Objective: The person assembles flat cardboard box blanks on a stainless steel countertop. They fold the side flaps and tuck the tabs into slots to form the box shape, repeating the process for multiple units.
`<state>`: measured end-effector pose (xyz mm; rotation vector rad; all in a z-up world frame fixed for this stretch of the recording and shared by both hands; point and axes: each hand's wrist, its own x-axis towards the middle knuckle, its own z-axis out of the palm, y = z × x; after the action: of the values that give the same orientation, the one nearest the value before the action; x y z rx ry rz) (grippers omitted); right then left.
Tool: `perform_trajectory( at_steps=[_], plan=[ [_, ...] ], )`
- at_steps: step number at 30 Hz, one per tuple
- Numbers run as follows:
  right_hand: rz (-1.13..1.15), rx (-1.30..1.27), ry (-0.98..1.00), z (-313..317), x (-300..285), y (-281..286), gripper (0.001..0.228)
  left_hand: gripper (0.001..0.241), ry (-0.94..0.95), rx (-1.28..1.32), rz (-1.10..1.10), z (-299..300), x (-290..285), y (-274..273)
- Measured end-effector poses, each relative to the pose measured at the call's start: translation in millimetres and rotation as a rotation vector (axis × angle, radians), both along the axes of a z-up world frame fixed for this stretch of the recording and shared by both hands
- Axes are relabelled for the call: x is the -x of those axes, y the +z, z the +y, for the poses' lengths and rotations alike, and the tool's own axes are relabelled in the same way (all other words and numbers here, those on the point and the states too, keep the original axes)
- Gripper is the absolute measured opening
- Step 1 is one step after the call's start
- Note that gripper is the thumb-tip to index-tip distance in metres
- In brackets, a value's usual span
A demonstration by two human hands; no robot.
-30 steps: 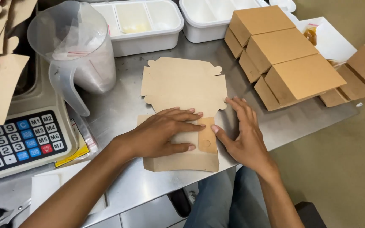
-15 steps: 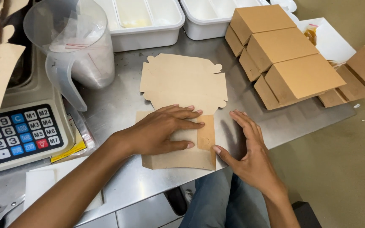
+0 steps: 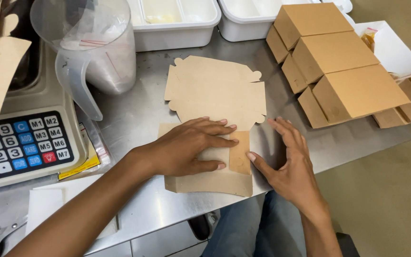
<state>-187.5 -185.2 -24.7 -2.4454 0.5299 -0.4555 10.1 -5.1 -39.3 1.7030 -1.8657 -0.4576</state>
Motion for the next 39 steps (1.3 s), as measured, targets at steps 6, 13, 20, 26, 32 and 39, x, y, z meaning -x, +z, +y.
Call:
perform_trajectory(
  at_steps=[6, 13, 20, 26, 32, 39],
  plan=[
    [-0.015, 0.068, 0.024, -9.4, -11.3, -4.1, 0.068, 0.053, 0.010, -0.014, -0.002, -0.1, 0.3, -2.5],
    [-0.017, 0.071, 0.018, -17.0, -23.3, -5.7, 0.065, 0.053, 0.010, 0.005, -0.005, 0.8, 0.5, -1.4],
    [0.013, 0.074, -0.001, -22.5, -33.1, -3.8, 0.065, 0.052, 0.007, -0.001, -0.004, 0.2, 0.5, -1.2],
    [0.013, 0.090, -0.022, -26.9, -41.1, -7.1, 0.063, 0.053, 0.008, -0.010, 0.004, 0.2, 0.7, -1.4],
    [0.011, 0.088, -0.029, -26.7, -40.9, -11.6, 0.061, 0.054, 0.010, -0.026, 0.005, 0.9, 0.1, 0.4],
    [-0.053, -0.185, -0.030, -11.0, -38.8, 12.1, 0.060, 0.052, 0.058, -0.139, 0.132, 6.4, 9.4, 40.4]
  ],
)
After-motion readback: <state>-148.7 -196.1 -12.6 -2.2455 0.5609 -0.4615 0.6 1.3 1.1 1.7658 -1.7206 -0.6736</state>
